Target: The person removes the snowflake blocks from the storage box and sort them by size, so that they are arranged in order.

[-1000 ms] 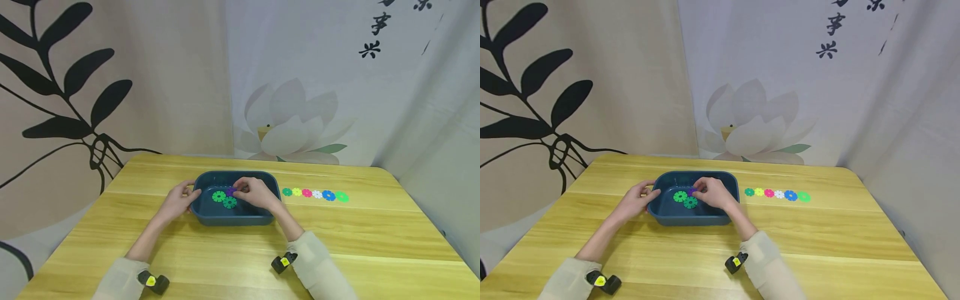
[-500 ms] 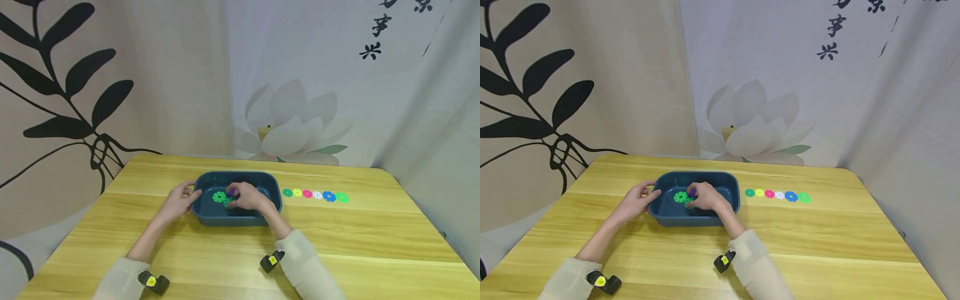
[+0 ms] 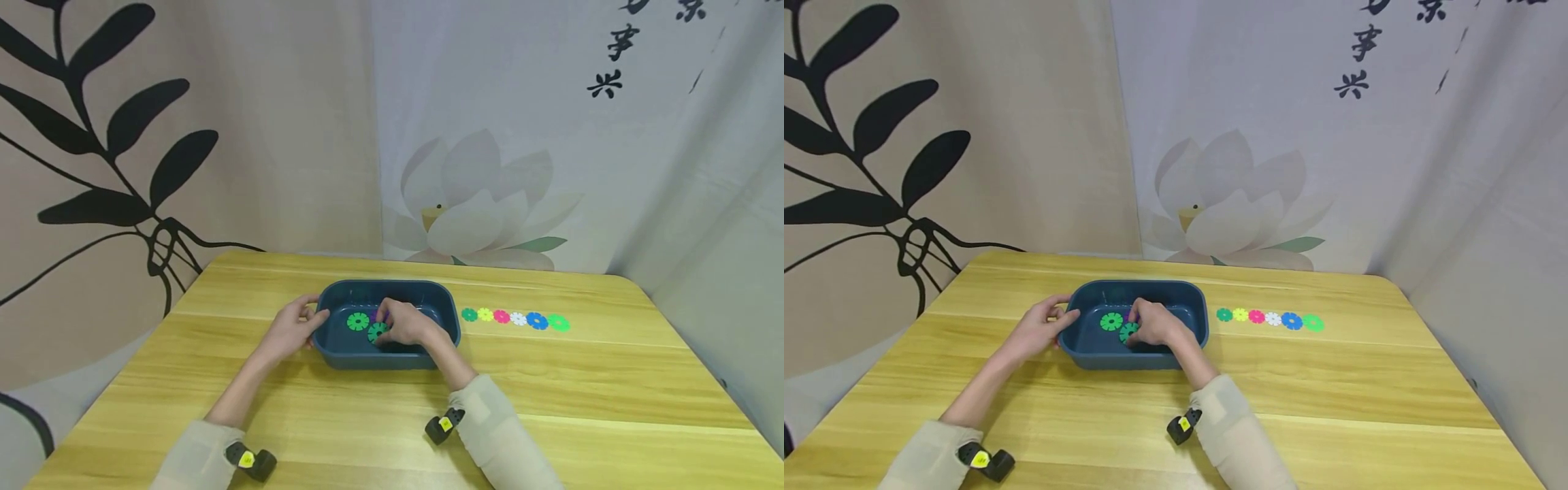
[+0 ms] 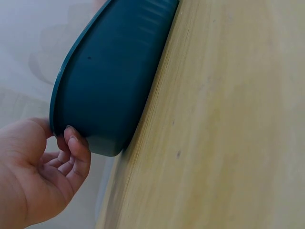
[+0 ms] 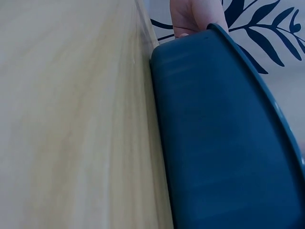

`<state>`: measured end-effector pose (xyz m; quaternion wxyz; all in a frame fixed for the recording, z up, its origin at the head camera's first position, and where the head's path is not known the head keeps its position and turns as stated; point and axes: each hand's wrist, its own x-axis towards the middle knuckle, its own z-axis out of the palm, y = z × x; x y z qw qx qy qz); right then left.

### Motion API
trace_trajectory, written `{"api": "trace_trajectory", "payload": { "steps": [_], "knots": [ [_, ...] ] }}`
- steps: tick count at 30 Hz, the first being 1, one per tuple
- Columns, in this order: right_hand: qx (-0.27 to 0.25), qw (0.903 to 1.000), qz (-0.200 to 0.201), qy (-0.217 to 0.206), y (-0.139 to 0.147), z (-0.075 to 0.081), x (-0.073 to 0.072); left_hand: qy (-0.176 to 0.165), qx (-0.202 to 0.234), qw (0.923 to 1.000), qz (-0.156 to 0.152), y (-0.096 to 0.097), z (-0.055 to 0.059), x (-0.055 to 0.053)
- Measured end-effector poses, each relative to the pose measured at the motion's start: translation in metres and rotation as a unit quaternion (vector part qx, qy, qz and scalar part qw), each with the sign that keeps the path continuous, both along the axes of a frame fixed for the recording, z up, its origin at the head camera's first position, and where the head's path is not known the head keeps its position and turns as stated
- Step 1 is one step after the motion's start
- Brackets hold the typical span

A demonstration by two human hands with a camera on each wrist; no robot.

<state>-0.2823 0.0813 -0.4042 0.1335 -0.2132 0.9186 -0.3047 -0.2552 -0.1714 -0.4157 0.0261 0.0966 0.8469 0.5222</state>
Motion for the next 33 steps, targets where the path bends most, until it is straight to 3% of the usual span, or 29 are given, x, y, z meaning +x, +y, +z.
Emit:
{"api": "trace_trajectory", "payload": {
  "steps": [12,22,33],
  "knots": [
    [-0.085,0.996,0.022,-0.019,0.008,0.006,0.001,-0.002,0.002,1.0,0.003,0.0,0.002,0.001],
    [-0.137,0.9903,-0.01,0.019,0.035,0.012,0.001,-0.003,0.005,1.0,0.005,0.0,0.0,0.001],
    [-0.219,0.974,-0.049,0.029,0.079,0.021,0.008,-0.007,0.007,0.9999,0.005,0.0,0.001,0.002]
  ]
}}
